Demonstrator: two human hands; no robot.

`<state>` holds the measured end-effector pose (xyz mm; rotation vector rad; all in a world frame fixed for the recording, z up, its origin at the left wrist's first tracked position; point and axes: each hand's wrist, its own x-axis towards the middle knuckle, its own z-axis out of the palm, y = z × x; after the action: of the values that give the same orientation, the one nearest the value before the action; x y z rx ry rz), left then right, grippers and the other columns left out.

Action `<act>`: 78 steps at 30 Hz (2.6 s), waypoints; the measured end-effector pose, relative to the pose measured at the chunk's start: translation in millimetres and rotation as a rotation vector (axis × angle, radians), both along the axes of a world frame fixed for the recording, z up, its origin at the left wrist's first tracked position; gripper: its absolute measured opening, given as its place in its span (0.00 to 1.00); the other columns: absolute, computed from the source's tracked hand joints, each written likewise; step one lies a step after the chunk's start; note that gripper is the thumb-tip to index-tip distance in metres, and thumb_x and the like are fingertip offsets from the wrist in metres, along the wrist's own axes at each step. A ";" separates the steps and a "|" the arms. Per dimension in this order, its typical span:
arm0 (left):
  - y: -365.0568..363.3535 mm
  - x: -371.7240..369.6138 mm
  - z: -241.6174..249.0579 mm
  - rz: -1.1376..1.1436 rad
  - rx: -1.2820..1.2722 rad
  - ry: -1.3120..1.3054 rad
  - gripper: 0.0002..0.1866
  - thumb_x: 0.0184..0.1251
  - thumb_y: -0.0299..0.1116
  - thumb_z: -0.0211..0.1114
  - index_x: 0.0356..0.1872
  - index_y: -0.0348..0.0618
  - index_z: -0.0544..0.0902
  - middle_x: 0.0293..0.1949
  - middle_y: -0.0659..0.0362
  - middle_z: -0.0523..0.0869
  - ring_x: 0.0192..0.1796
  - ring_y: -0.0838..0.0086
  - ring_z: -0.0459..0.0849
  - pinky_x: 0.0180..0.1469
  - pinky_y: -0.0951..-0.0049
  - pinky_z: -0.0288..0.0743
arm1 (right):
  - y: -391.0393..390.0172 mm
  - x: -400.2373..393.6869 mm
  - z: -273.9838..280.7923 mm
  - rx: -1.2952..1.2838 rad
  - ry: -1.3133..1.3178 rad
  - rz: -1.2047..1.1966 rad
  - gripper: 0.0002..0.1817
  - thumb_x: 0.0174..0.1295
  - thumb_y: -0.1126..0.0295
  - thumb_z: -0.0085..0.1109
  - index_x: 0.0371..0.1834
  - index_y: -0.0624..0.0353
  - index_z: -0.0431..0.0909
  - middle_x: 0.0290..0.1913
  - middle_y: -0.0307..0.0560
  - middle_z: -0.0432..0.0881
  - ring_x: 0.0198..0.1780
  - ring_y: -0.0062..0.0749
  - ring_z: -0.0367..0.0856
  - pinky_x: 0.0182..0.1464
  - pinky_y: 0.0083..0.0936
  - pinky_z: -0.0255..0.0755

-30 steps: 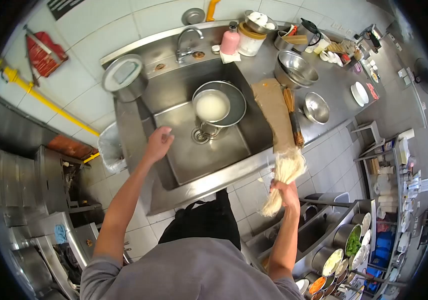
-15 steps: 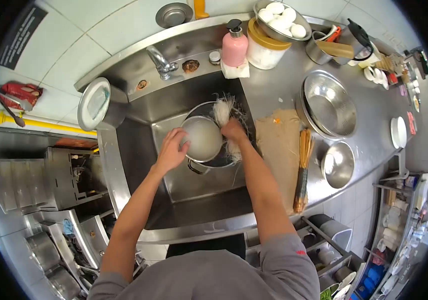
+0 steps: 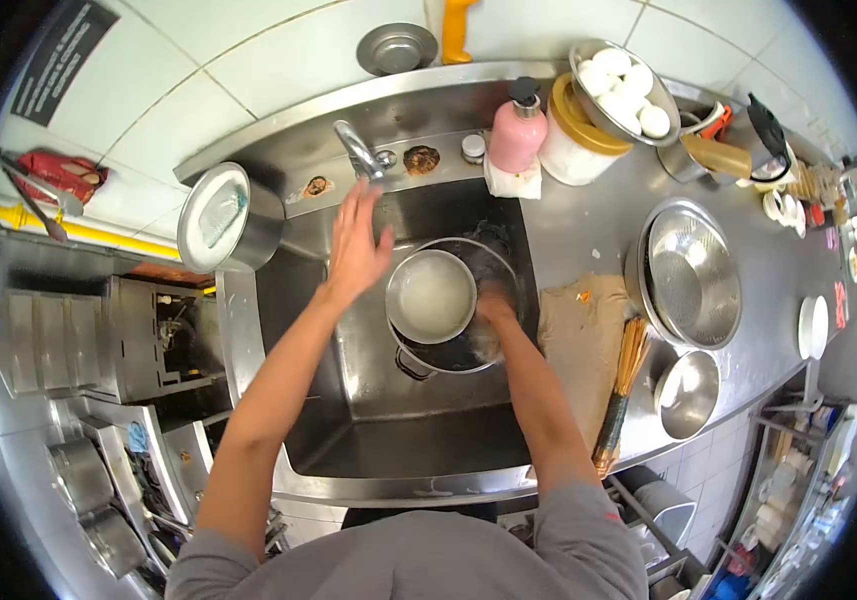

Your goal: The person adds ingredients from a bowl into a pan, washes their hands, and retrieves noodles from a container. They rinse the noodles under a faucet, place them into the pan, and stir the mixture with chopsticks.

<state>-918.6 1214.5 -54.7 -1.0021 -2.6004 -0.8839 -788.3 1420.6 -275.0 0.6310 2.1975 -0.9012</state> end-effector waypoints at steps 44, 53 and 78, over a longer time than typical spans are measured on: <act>18.7 -0.6 42.9 0.068 0.967 -1.438 0.27 0.64 0.48 0.69 0.57 0.39 0.76 0.45 0.54 0.84 0.40 0.68 0.85 0.41 0.64 0.83 | -48.5 -42.7 220.8 -0.868 0.828 -0.569 0.35 0.62 0.61 0.66 0.70 0.52 0.62 0.58 0.45 0.76 0.52 0.27 0.77 0.48 0.29 0.73; 63.7 2.6 42.4 0.045 0.368 -0.173 0.19 0.64 0.36 0.68 0.52 0.35 0.80 0.45 0.51 0.86 0.46 0.72 0.83 0.47 0.70 0.77 | -68.8 -48.8 183.3 -1.285 0.833 -0.794 0.24 0.66 0.68 0.61 0.63 0.62 0.67 0.53 0.44 0.79 0.49 0.29 0.80 0.48 0.29 0.75; 20.8 6.8 30.3 0.193 0.658 -0.921 0.19 0.57 0.33 0.76 0.42 0.38 0.75 0.36 0.58 0.83 0.36 0.77 0.81 0.40 0.74 0.76 | -66.4 -79.3 171.1 -1.484 0.603 -0.818 0.07 0.73 0.70 0.44 0.47 0.59 0.70 0.37 0.46 0.80 0.37 0.33 0.82 0.39 0.30 0.80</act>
<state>-911.9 1235.3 -24.4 -0.1435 -2.5522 -2.3370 -867.5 1354.2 -103.9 0.4441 0.9390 -2.9212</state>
